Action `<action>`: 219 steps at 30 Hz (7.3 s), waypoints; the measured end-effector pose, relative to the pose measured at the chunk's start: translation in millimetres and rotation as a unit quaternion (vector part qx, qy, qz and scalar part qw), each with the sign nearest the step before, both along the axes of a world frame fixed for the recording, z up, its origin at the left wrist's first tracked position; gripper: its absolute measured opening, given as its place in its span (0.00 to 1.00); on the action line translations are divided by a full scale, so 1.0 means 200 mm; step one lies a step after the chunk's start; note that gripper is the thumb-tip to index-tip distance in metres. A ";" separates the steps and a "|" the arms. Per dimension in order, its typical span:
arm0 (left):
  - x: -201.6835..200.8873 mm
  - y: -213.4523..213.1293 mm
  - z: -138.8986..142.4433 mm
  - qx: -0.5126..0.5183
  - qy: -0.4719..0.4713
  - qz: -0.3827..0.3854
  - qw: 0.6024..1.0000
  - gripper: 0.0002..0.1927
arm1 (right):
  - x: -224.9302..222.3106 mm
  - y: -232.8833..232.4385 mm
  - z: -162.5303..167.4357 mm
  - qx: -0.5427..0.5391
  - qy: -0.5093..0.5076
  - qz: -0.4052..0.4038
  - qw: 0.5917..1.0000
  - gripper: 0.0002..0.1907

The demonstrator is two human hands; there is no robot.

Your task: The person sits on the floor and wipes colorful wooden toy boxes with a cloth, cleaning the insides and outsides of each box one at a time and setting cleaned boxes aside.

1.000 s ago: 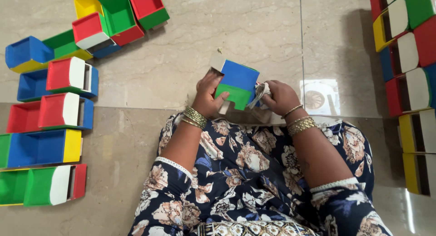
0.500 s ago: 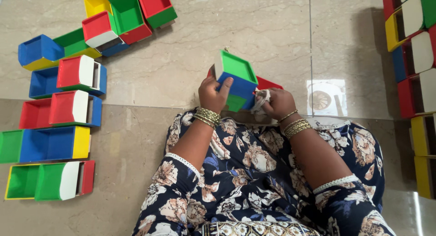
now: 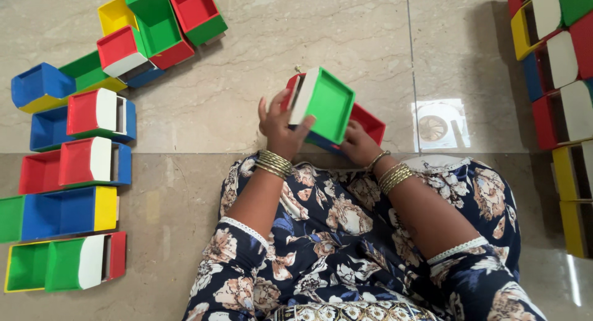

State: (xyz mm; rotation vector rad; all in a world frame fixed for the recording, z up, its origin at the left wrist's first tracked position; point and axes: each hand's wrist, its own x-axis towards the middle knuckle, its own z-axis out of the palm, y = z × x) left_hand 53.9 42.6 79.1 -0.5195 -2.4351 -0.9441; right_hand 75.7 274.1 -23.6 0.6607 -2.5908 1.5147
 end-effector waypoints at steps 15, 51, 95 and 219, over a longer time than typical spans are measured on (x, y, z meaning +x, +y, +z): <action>-0.07 -0.03 -0.17 0.195 -0.105 -0.047 0.974 0.24 | 0.04 -0.03 0.17 0.345 -0.156 -0.214 0.901 0.12; -0.04 -0.08 -0.06 0.154 -0.091 -0.058 0.982 0.23 | -0.09 0.24 0.16 -0.592 -0.331 0.256 0.689 0.10; -0.09 -0.09 -0.03 0.168 -0.096 -0.159 0.968 0.17 | 0.21 -0.25 0.75 0.137 0.102 -0.040 0.985 0.31; -0.20 -0.18 -0.03 0.651 -0.483 -0.117 0.574 0.28 | -1.24 1.19 1.12 0.271 0.035 -0.363 0.891 0.30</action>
